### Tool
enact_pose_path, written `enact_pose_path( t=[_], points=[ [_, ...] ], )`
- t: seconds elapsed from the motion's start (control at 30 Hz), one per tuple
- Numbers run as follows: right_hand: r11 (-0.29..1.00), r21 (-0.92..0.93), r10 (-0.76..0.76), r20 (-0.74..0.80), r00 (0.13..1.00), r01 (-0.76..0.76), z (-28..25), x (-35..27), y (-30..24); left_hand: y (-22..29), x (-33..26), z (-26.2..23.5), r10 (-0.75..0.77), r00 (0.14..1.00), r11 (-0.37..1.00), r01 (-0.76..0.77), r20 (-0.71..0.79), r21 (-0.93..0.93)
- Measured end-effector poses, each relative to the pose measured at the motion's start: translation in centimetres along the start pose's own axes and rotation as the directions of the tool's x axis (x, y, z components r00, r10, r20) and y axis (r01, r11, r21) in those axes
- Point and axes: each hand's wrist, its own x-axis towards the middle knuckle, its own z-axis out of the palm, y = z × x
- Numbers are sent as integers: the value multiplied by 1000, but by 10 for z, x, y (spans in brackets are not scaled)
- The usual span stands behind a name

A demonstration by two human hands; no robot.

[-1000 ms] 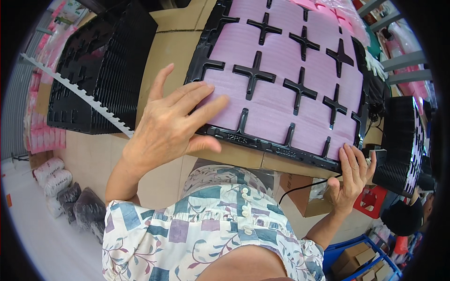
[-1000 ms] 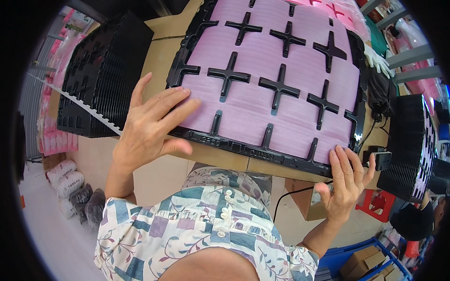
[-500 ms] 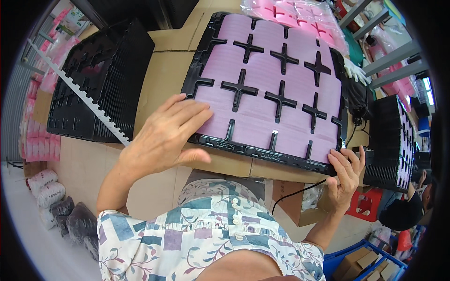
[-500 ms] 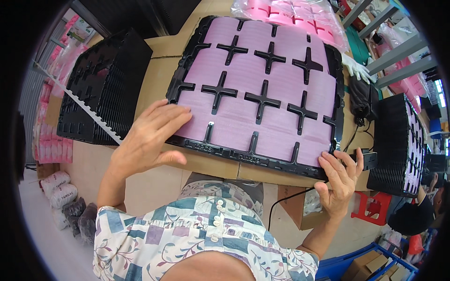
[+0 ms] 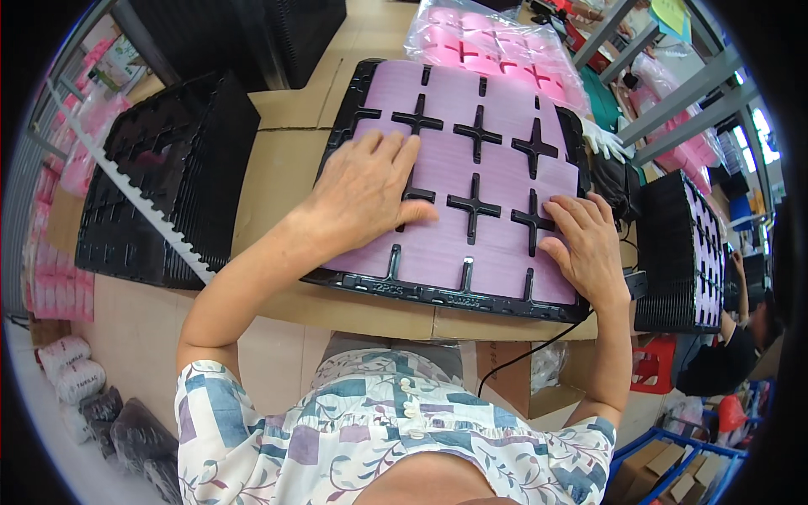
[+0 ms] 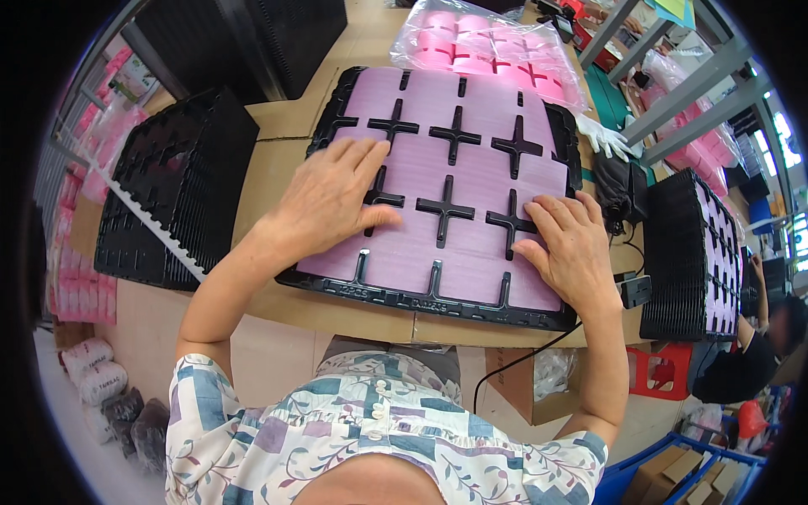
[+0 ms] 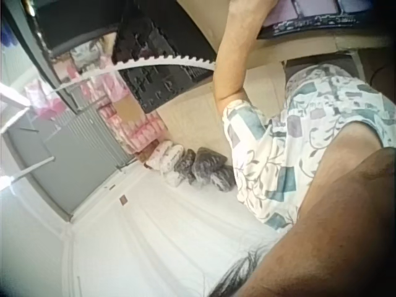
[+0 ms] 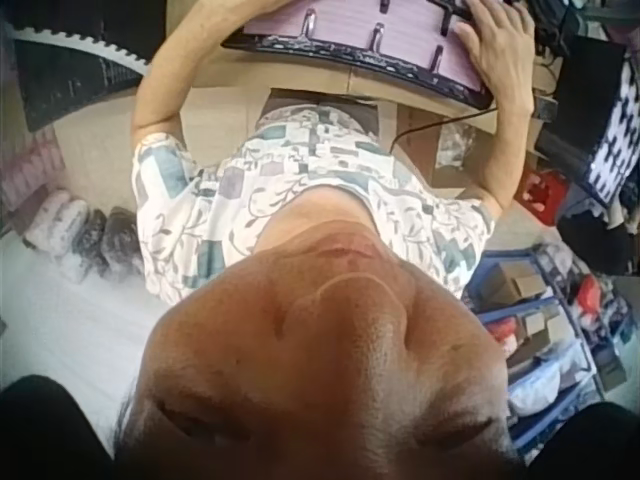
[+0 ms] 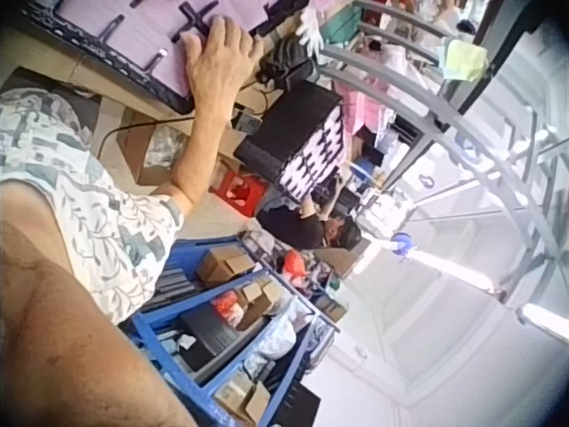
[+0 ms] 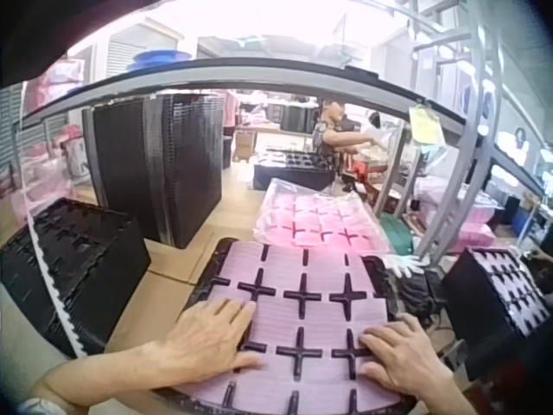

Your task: The person applies small white adhesive pads to the corners of a black plastic tray. They then place a pink foam insert into the tray and press it down to secure it. The person repeats this process for a second tray.

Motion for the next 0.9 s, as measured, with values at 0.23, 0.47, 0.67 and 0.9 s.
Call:
enact_pose_path(
  t=[0.23, 0.47, 0.67, 0.9],
  points=[
    [1000, 30, -4, -43, 999, 5, -2, 10, -1, -28, 39, 19, 59, 998, 997, -57, -27, 46],
    [911, 376, 256, -186, 949, -172, -5, 81, 70, -4, 93, 32, 348, 914, 929, -366, -210, -54],
    [723, 603, 332, 124, 935, -337, 60, 165, 147, -16, 132, 62, 415, 902, 867, -431, -115, -250],
    [764, 507, 270, 311, 911, -399, 54, 170, 149, -18, 133, 73, 479, 872, 872, -485, -97, -57]
  ],
)
